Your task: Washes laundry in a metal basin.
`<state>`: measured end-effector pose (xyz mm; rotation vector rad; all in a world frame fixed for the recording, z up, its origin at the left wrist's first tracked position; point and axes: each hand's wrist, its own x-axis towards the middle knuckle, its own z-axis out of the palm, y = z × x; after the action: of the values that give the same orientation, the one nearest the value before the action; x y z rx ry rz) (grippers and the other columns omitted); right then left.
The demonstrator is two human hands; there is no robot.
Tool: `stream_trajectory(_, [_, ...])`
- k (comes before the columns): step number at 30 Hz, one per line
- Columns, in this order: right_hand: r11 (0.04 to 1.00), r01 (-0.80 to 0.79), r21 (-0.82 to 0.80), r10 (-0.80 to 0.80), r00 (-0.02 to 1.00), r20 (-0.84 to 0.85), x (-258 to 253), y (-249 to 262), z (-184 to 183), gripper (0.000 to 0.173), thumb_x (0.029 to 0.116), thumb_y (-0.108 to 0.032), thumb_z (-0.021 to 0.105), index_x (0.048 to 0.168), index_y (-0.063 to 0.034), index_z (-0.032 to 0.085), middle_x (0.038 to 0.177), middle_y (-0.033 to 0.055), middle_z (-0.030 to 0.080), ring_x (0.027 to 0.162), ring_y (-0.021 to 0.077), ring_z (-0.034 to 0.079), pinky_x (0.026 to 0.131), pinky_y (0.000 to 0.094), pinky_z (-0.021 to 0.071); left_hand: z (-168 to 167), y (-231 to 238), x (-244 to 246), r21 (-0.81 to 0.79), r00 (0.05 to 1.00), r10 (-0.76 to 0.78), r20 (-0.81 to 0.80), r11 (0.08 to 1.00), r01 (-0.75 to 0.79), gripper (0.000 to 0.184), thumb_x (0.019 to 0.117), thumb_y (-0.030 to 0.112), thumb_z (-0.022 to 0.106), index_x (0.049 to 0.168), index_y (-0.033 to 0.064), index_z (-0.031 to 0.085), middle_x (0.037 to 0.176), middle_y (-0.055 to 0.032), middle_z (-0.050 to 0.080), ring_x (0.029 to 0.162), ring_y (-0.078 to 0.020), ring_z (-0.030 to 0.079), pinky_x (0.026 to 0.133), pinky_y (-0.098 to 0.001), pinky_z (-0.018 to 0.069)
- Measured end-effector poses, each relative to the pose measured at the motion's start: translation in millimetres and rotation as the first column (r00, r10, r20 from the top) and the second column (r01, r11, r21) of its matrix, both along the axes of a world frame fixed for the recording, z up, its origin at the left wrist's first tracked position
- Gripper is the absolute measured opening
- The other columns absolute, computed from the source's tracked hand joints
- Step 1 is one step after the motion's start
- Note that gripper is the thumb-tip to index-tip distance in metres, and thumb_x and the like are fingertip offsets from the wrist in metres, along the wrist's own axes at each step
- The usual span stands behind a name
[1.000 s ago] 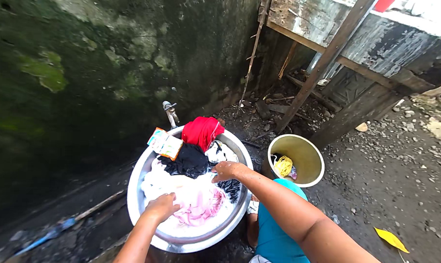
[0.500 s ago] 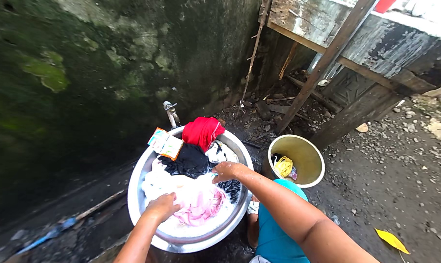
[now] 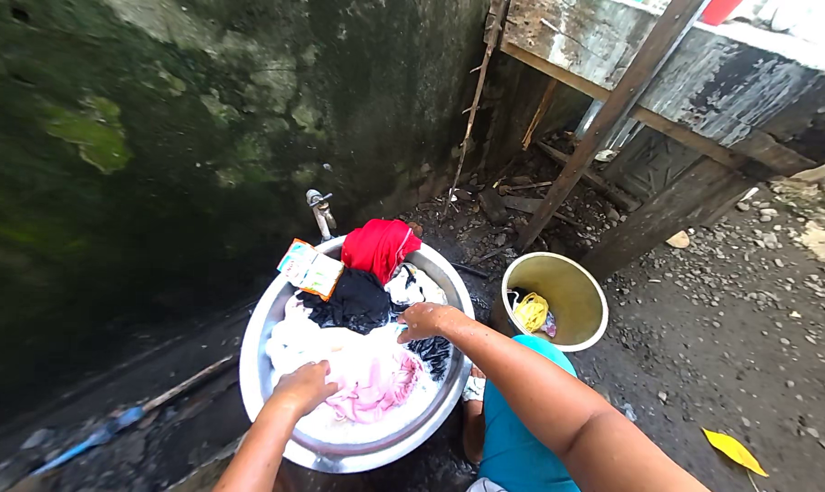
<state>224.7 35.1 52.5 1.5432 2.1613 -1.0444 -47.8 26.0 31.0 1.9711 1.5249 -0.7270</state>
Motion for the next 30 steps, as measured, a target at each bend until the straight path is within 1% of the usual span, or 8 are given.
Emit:
stream_trajectory(5, [1.0,0.003,0.003,-0.003,1.0,0.001,0.3,-0.4,-0.1,0.052,0.1022,-0.041,0.06,0.128,0.0039,0.062,0.13,0.0283,0.061,0.127,0.0438,0.056,0.104,0.0656,0.0418,0.1,-0.1,-0.3,0.001,1.0,0.003,-0.008,1.0,-0.003,0.056,0.1003,0.047,0.062,0.139,0.0064,0.06,0.138,-0.0239,0.061,0.133,-0.043,0.055,0.108,-0.0655,0.0414])
stream_trajectory(13, [1.0,-0.002,0.003,0.002,1.0,0.008,-0.1,-0.8,0.4,0.051,0.1027,-0.041,0.06,0.128,0.0038,0.062,0.13,0.0281,0.061,0.126,0.0437,0.057,0.103,0.0651,0.0421,1.3,-0.7,0.9,0.001,1.0,0.002,-0.011,1.0,-0.002,0.056,0.1005,0.047,0.062,0.139,0.0067,0.06,0.139,-0.0234,0.06,0.134,-0.0426,0.054,0.109,-0.0653,0.0403])
stream_trajectory(21, [1.0,0.007,0.001,-0.007,1.0,0.01,-0.2,-1.4,1.4,0.052,0.1023,-0.041,0.06,0.129,0.0035,0.062,0.131,0.0282,0.061,0.127,0.044,0.056,0.104,0.0657,0.0417,0.8,-1.3,0.5,0.004,1.0,-0.004,-0.003,1.0,0.004,0.057,0.1,0.048,0.062,0.138,0.0058,0.061,0.138,-0.0244,0.06,0.133,-0.0433,0.054,0.108,-0.0662,0.0409])
stream_trajectory(30, [1.0,0.0,0.003,0.0,1.0,0.009,0.1,-1.1,0.8,0.052,0.1024,-0.042,0.06,0.128,0.0039,0.062,0.131,0.0283,0.061,0.127,0.0438,0.056,0.104,0.0653,0.042,0.1,-1.0,1.1,0.003,1.0,-0.006,-0.018,1.0,0.006,0.057,0.1002,0.048,0.062,0.139,0.0063,0.06,0.139,-0.0239,0.06,0.134,-0.042,0.054,0.109,-0.0661,0.0403])
